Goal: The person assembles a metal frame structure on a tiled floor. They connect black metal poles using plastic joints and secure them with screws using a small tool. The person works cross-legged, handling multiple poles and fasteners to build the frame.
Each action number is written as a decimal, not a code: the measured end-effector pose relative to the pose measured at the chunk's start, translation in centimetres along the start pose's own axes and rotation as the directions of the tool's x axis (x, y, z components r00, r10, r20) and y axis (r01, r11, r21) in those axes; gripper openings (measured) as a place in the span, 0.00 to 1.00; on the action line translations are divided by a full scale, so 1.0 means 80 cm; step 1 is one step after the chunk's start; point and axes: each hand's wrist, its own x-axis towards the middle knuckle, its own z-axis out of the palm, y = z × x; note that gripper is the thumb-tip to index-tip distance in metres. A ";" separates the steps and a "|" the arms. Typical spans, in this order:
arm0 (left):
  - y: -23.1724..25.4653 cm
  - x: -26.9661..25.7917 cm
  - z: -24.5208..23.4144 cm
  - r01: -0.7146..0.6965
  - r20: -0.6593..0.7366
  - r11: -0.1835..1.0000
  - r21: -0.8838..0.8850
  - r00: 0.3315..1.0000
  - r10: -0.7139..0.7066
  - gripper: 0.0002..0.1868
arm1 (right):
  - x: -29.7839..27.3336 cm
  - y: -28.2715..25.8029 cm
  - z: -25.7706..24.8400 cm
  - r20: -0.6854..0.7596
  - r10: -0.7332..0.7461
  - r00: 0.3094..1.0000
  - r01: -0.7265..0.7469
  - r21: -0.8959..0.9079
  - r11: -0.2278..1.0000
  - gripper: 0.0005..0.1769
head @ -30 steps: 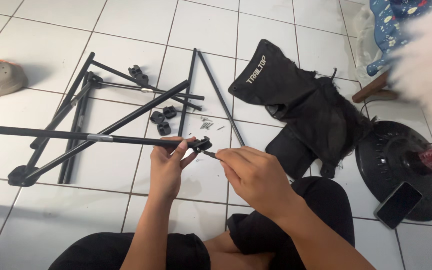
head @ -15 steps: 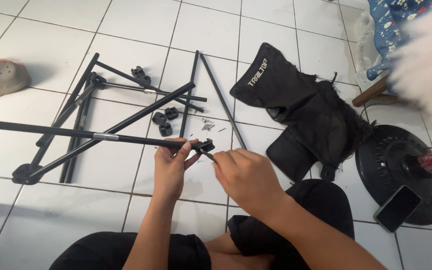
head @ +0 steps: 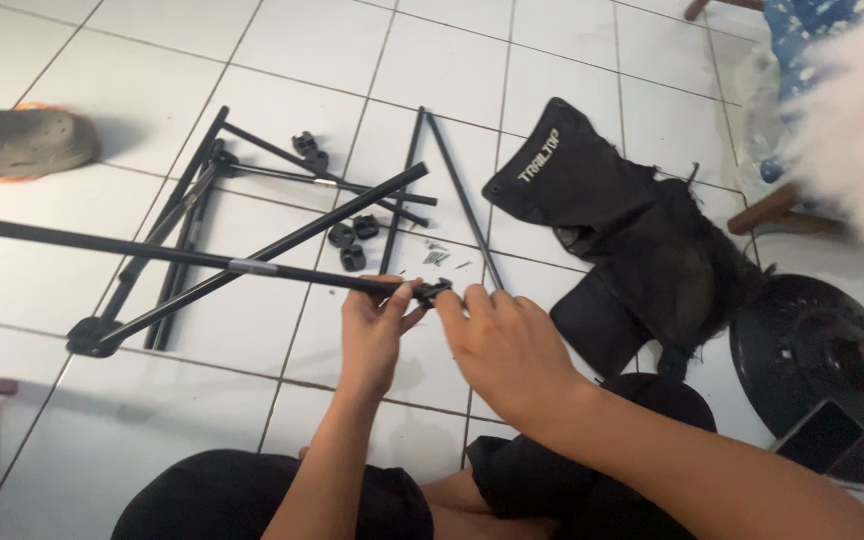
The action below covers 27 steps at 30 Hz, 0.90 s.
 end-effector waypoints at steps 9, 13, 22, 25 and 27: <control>0.002 0.001 0.008 -0.045 -0.035 0.997 -0.055 0.998 0.043 0.07 | -0.010 0.004 0.019 0.312 0.192 0.931 -0.210 0.024 0.977 0.20; 0.004 0.000 0.010 -0.044 -0.025 0.996 -0.072 0.999 0.042 0.07 | -0.012 0.001 0.019 0.105 0.131 0.986 -0.144 0.135 0.980 0.11; 0.001 0.008 0.006 -0.036 -0.012 0.997 -0.068 0.999 0.035 0.06 | 0.009 0.001 0.022 0.535 0.332 0.777 -0.372 -0.035 0.928 0.20; -0.003 0.010 0.006 -0.032 -0.012 0.998 -0.063 0.999 0.031 0.07 | 0.012 0.005 0.024 0.383 0.269 0.884 -0.337 0.122 0.934 0.17; -0.007 0.010 0.006 -0.019 -0.011 1.000 -0.019 1.000 0.018 0.07 | 0.013 0.005 0.026 0.349 0.256 0.902 -0.314 0.119 0.942 0.14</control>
